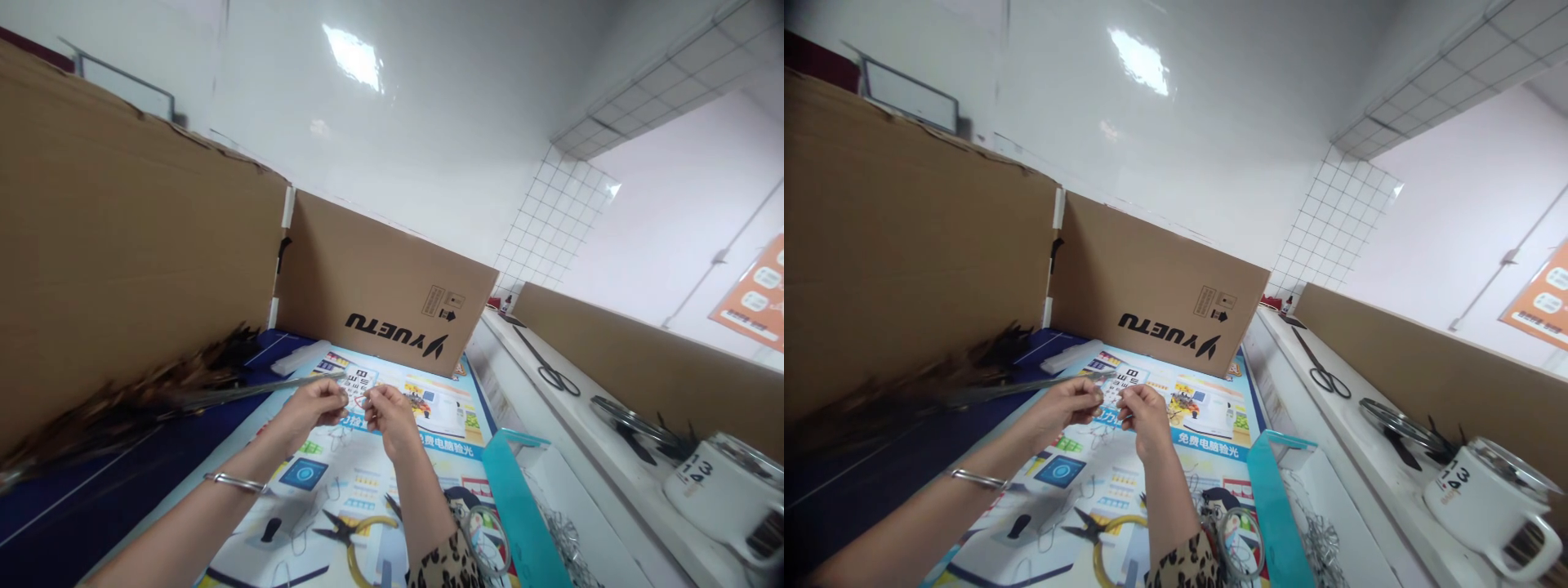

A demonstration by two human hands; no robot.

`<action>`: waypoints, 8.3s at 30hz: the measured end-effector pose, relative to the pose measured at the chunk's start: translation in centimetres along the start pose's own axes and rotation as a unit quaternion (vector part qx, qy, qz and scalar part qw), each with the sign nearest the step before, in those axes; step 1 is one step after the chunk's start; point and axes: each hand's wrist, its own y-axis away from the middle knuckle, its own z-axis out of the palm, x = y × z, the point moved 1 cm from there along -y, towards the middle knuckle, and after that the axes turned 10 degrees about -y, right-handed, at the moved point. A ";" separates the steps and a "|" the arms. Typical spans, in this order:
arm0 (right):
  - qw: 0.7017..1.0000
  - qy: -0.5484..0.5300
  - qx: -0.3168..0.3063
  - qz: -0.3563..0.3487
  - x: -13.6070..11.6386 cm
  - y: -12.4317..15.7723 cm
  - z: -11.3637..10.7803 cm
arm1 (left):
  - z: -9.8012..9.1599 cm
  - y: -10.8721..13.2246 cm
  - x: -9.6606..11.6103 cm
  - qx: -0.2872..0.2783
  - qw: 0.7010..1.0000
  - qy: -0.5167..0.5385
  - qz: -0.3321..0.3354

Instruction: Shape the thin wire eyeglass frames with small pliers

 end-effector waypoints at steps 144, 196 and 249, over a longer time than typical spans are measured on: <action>0.981 0.165 -0.003 -0.106 0.5 0.9 -2.5 | 0.9 0.4 -2.2 -0.106 0.994 -0.019 0.014; 0.976 0.200 0.084 -0.021 8.2 9.0 -1.6 | -2.0 5.5 -9.9 -0.212 0.949 -0.232 0.033; 0.953 0.288 0.092 -0.015 8.3 10.3 1.0 | -1.9 6.6 -7.1 -0.199 0.884 -0.410 0.099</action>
